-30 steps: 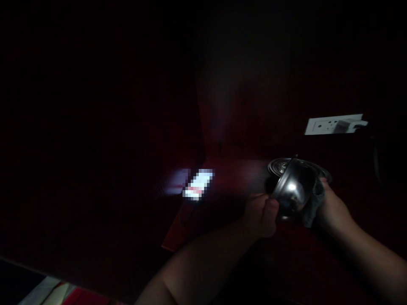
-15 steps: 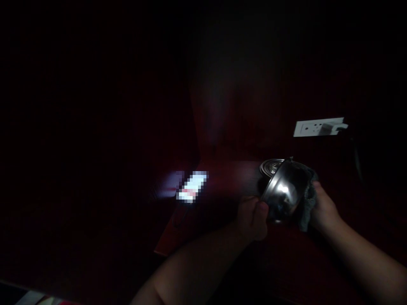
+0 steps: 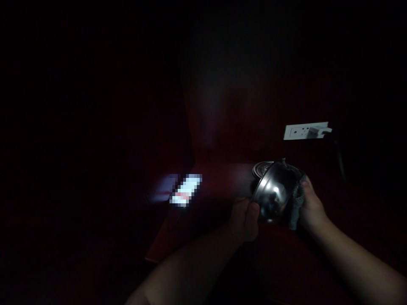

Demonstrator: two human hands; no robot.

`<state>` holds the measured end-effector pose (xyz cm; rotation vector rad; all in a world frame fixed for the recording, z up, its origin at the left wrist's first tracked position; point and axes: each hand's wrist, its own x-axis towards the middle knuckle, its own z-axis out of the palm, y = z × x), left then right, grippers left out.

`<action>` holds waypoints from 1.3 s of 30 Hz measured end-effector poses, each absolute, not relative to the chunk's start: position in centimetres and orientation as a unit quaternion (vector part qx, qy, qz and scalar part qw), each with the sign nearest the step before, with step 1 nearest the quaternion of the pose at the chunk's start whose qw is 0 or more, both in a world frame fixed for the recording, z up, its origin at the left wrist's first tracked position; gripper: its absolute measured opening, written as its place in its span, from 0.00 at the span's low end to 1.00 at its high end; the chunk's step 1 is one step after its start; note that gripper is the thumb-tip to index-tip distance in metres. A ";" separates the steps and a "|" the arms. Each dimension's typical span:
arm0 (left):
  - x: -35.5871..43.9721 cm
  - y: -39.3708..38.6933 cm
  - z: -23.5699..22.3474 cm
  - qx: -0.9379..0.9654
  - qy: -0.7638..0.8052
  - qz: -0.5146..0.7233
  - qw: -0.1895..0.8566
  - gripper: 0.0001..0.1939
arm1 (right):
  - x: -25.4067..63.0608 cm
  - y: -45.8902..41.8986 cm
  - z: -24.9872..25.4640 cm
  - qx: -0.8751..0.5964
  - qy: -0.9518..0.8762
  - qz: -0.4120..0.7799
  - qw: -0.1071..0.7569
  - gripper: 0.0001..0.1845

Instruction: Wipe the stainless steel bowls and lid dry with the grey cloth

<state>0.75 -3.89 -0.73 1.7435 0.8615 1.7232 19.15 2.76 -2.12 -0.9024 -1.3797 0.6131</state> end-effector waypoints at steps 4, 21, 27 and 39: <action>0.7 -4.1 -0.6 0.652 0.315 0.626 0.290 0.30 | 18.4 1.8 -0.7 -0.390 -0.518 0.376 0.662 0.26; -0.1 -4.8 0.2 0.660 0.248 0.589 0.396 0.24 | 18.5 0.8 1.9 -0.404 -0.603 0.260 0.637 0.24; -1.0 -4.7 1.9 0.679 0.190 0.560 0.435 0.32 | 19.3 0.9 2.7 -0.403 -0.653 0.165 0.619 0.25; -1.0 -3.4 2.8 0.443 0.255 0.564 0.649 0.29 | 20.2 1.0 3.2 -0.398 -0.757 0.050 0.517 0.30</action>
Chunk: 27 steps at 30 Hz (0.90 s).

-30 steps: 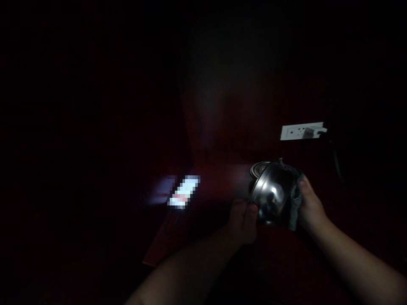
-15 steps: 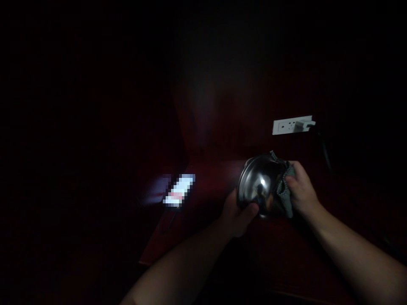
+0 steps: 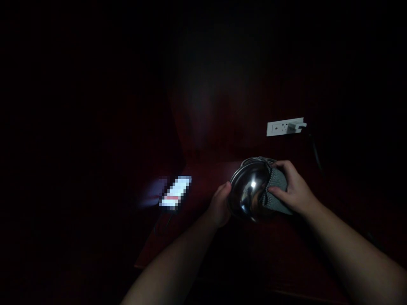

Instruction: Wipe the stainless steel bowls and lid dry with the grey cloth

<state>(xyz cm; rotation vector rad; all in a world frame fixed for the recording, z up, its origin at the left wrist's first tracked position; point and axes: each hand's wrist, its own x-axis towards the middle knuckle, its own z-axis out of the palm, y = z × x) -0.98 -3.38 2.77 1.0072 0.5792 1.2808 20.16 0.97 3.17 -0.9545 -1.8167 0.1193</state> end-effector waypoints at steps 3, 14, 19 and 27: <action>-0.8 -3.4 2.9 0.376 0.362 0.598 0.609 0.25 | 19.8 0.9 3.1 -0.385 -0.767 0.056 0.510 0.30; -0.3 -4.5 3.1 0.433 0.392 0.644 0.494 0.24 | 17.8 -0.3 3.0 -0.378 -0.716 0.124 0.574 0.26; -0.1 -5.1 3.1 0.446 0.389 0.670 0.447 0.24 | 16.9 -0.7 2.9 -0.387 -0.683 0.147 0.601 0.23; 0.2 -5.3 2.3 0.466 0.383 0.691 0.398 0.27 | 16.0 -0.7 2.0 -0.419 -0.630 0.190 0.625 0.23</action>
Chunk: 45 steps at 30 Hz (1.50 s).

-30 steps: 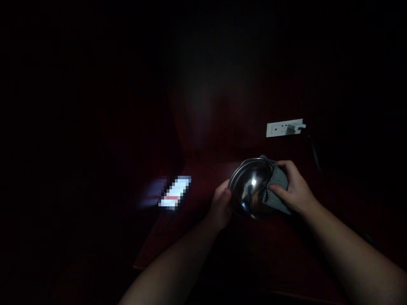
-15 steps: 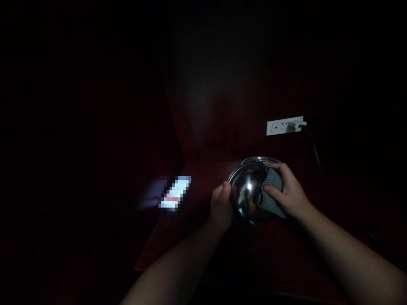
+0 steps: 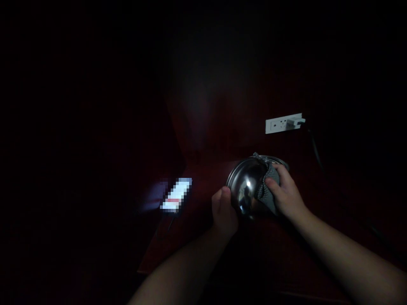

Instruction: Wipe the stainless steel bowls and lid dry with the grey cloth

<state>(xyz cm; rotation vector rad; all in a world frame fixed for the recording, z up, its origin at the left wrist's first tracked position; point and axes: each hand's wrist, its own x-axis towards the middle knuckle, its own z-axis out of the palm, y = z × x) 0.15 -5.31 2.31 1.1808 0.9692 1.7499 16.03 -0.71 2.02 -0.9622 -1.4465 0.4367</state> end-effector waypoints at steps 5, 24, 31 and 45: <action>0.5 -5.5 2.1 0.460 0.373 0.705 0.389 0.27 | 16.1 -0.4 1.4 -0.412 -0.604 0.235 0.641 0.23; -0.6 -4.4 2.4 0.588 0.247 0.578 0.509 0.14 | 19.4 0.9 2.2 -0.422 -0.667 0.083 0.609 0.30; -0.7 -4.0 3.1 0.552 0.183 0.583 0.567 0.21 | 19.8 0.9 2.6 -0.462 -0.673 0.066 0.574 0.27; -1.9 -3.4 3.2 0.468 0.291 0.468 0.691 0.23 | 19.6 0.1 3.5 -0.405 -0.755 0.067 0.510 0.25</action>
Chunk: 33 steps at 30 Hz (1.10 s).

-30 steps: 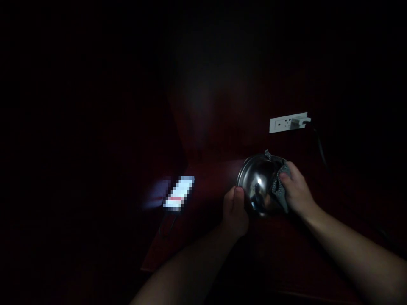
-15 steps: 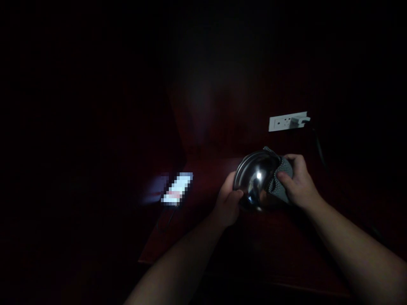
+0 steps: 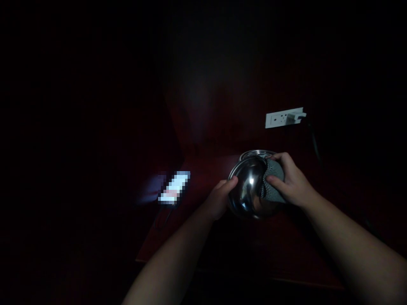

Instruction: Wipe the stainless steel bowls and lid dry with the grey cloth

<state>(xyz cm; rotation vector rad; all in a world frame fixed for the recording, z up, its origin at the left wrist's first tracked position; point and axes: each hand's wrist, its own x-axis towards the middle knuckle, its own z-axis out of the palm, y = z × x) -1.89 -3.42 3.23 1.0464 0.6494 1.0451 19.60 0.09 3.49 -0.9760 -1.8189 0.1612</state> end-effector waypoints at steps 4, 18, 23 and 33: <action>-1.8 -3.6 3.4 0.481 0.282 0.492 0.668 0.22 | 19.6 -0.1 3.7 -0.404 -0.758 0.066 0.507 0.26; -0.1 -4.5 3.6 0.485 0.416 0.606 0.474 0.24 | 18.3 -0.2 2.9 -0.414 -0.715 0.114 0.552 0.24; -0.1 -4.7 3.3 0.465 0.412 0.632 0.464 0.24 | 18.2 0.1 2.5 -0.418 -0.689 0.141 0.575 0.23; 0.2 -4.5 3.3 0.417 0.424 0.670 0.445 0.24 | 17.8 0.6 1.7 -0.424 -0.652 0.193 0.598 0.24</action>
